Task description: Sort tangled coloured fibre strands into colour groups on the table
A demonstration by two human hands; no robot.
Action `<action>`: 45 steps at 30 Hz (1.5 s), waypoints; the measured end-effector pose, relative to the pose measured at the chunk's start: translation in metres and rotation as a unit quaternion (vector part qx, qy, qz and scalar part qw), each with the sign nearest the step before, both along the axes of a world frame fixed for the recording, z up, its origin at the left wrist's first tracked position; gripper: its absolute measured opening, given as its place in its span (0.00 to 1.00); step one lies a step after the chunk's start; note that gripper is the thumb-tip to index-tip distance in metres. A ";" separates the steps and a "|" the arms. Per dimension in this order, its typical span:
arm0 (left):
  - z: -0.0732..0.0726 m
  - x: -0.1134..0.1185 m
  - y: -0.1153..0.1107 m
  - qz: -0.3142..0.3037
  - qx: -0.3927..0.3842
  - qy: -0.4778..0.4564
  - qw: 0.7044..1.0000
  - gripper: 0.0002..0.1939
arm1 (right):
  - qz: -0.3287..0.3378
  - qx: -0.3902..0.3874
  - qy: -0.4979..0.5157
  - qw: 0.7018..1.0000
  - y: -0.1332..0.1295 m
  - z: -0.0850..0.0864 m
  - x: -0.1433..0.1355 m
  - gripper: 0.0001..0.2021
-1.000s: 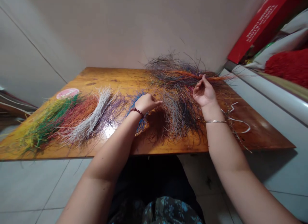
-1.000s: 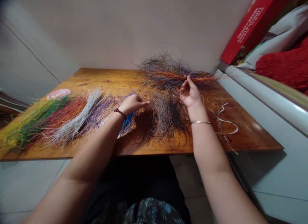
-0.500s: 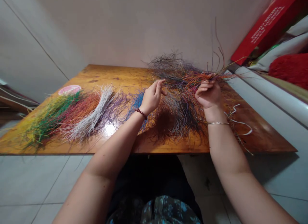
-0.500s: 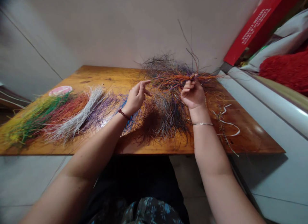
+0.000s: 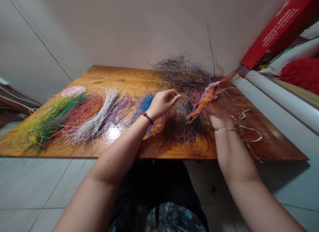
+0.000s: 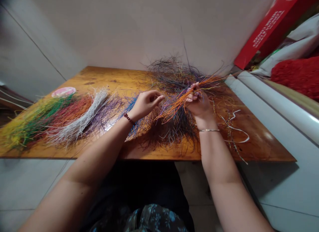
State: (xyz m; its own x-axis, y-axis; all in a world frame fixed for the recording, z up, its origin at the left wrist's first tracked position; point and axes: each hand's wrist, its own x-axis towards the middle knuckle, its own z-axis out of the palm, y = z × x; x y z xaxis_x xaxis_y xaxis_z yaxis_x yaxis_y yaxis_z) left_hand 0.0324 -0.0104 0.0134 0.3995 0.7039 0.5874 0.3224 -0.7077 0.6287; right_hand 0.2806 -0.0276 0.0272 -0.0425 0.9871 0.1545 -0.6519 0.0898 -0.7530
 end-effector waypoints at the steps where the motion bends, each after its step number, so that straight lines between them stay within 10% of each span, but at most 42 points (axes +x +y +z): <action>1: 0.000 0.000 0.000 -0.003 0.002 0.006 1.000 0.17 | -0.006 0.017 -0.026 0.999 0.001 -0.001 0.000 0.08; 31: -0.005 0.019 -0.013 -0.198 -0.124 -0.067 0.970 0.19 | 0.083 0.045 -0.197 0.976 -0.016 -0.001 -0.024 0.15; 45: -0.006 0.015 -0.005 -0.099 -0.084 -0.080 0.988 0.22 | 0.070 0.066 -0.217 0.971 -0.013 -0.001 -0.022 0.20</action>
